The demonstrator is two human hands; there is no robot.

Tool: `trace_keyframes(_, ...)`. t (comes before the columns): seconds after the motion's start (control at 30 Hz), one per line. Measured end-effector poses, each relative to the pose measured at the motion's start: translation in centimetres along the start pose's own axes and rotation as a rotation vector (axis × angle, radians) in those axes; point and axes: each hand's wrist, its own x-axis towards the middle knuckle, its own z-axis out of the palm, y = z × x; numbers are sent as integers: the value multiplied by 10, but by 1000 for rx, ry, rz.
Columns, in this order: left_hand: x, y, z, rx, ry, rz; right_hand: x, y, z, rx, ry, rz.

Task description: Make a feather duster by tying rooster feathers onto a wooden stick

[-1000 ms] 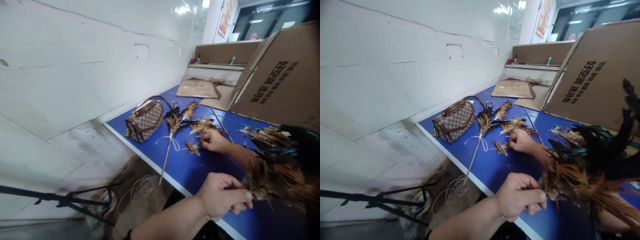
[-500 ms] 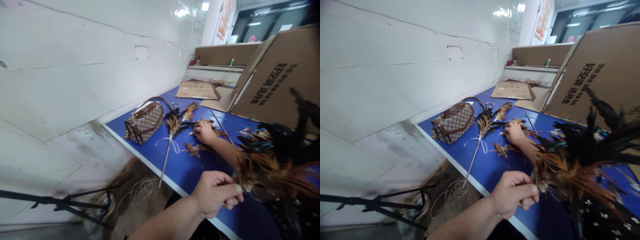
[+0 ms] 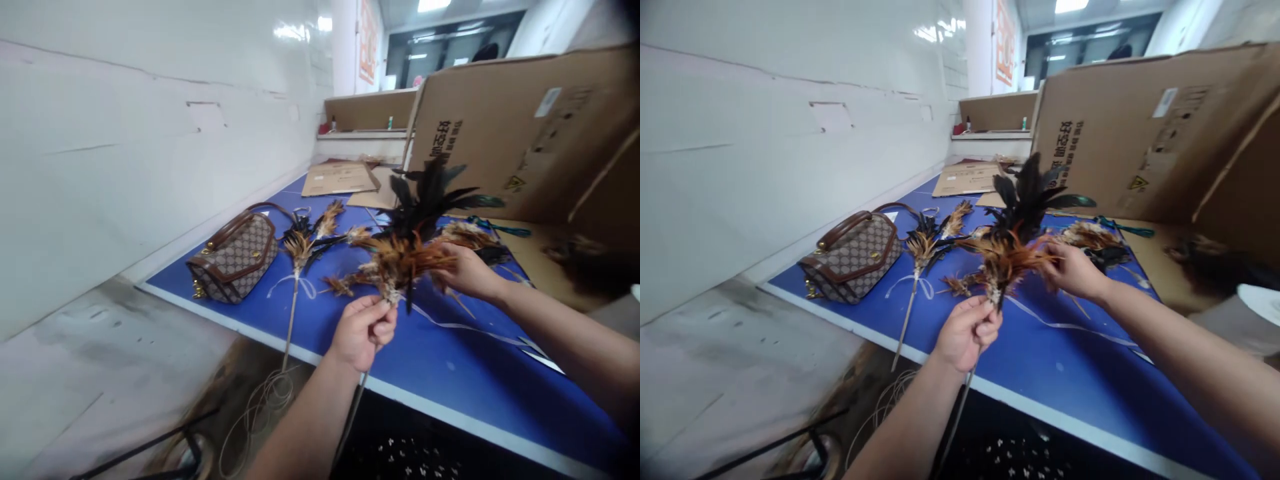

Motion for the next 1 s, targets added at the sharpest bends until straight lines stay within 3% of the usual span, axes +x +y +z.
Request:
trace_keyframes(0.1,8,-1,-1,-42,-44,-49,-35,-2,-20,99,-23,61)
trace_keyframes(0.2,19,-2,-1,-78,-82,-109,-63,-6,-24,207,-4,73)
trace_keyframes(0.37,30,-3,4,-78,-70,-156,-95,-15,1,322,-172,60)
trace_keyframes(0.5,34,-4,9,-84,-50,-150,-93,-11,24,248,-217,-16)
trace_keyframes(0.6,37,-6,10,-86,-33,-147,-83,-2,28,181,-151,-99)
trace_keyframes(0.8,42,-15,4,-108,-10,-161,-81,19,23,251,34,-73)
trace_keyframes(1.0,42,-21,6,12,53,-168,-91,10,18,268,126,-233)
